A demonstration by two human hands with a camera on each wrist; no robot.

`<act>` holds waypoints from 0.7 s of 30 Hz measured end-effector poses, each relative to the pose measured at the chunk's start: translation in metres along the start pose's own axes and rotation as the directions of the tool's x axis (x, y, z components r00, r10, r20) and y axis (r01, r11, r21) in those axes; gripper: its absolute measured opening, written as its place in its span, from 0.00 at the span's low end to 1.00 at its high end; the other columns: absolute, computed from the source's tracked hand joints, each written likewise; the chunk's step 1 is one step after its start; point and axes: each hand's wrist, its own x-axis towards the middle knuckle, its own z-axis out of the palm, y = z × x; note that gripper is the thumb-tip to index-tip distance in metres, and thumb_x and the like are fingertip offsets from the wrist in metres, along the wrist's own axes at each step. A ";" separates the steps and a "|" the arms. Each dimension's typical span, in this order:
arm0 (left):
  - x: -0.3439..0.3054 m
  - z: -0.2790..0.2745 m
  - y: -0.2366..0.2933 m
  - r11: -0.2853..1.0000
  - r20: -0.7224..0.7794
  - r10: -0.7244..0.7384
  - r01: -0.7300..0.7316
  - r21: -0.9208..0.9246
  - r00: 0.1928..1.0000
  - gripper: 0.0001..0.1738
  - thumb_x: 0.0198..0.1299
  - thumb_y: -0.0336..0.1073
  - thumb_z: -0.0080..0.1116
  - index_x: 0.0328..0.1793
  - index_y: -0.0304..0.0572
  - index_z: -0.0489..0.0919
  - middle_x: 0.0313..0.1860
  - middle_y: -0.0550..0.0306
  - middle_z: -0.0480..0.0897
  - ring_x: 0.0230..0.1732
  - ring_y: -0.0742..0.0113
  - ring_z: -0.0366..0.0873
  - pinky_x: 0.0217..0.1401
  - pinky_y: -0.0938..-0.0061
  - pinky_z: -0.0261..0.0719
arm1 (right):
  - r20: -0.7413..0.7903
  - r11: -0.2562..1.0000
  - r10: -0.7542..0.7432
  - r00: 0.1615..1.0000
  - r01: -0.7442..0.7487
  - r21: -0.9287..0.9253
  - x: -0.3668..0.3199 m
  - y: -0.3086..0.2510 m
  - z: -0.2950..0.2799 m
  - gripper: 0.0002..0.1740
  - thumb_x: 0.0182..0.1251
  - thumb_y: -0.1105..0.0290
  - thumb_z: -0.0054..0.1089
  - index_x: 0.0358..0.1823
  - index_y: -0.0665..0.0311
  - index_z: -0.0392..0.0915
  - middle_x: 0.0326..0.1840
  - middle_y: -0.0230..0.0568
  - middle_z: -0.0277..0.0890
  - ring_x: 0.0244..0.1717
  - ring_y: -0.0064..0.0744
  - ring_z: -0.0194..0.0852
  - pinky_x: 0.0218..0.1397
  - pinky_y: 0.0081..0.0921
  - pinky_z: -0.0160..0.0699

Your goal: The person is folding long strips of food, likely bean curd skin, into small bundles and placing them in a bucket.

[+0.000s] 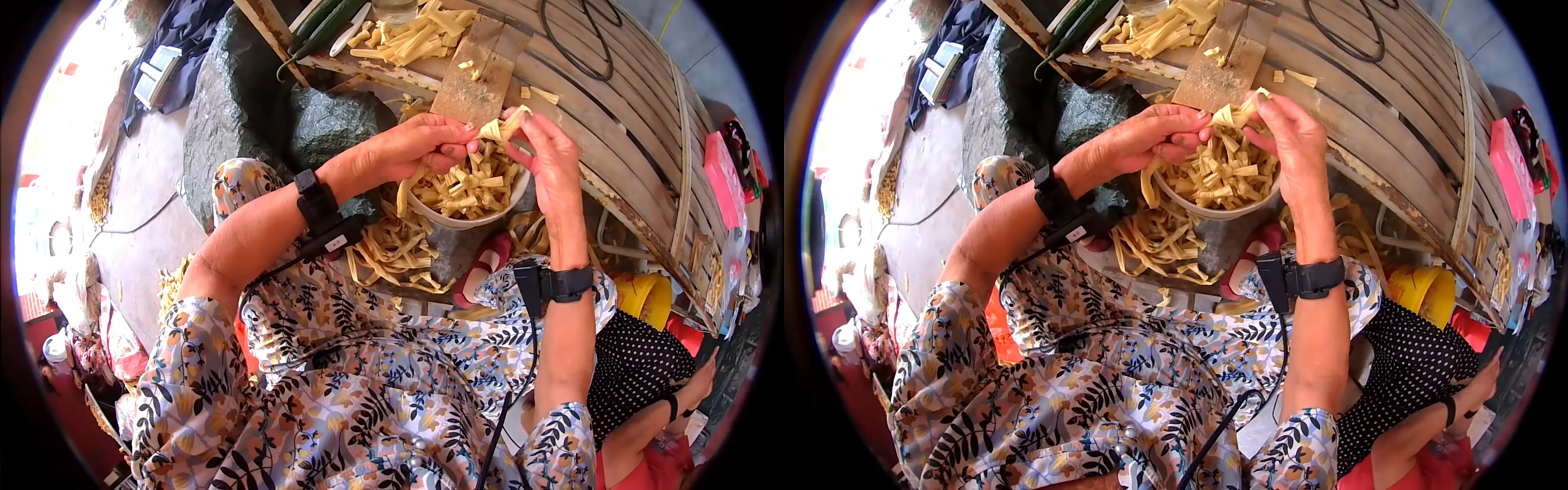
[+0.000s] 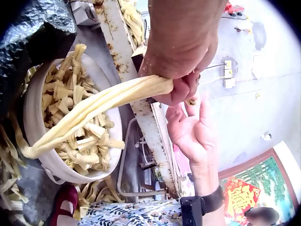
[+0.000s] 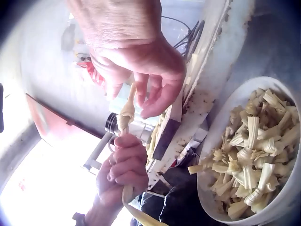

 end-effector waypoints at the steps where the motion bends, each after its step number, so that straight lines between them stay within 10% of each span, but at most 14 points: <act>1: 0.000 -0.001 0.000 1.000 0.016 0.001 0.000 -0.017 1.000 0.13 0.64 0.41 0.46 0.33 0.40 0.74 0.18 0.74 0.60 0.16 0.84 0.50 0.17 0.87 0.46 | 0.045 0.998 0.049 0.998 -0.048 -0.041 -0.001 -0.001 0.001 0.16 0.54 0.66 0.64 0.42 0.67 0.77 0.35 0.28 0.75 0.33 0.13 0.69 0.32 0.12 0.75; 7: 0.006 -0.004 -0.002 0.998 0.071 0.022 -0.026 0.055 0.997 0.13 0.65 0.40 0.45 0.34 0.39 0.73 0.18 0.74 0.58 0.16 0.85 0.49 0.17 0.88 0.46 | 0.196 0.999 -0.047 0.980 0.047 0.003 -0.005 0.009 0.019 0.08 0.54 0.71 0.62 0.35 0.66 0.77 0.22 0.28 0.70 0.20 0.09 0.62 0.18 0.07 0.53; 21: 0.002 -0.016 0.015 0.984 0.012 -0.022 0.019 0.179 1.000 0.14 0.64 0.42 0.46 0.31 0.39 0.73 0.18 0.73 0.57 0.17 0.85 0.49 0.16 0.88 0.45 | 0.119 1.000 -0.015 0.993 0.015 0.006 0.007 0.010 0.011 0.09 0.55 0.70 0.61 0.34 0.66 0.76 0.20 0.29 0.69 0.17 0.11 0.59 0.16 0.09 0.53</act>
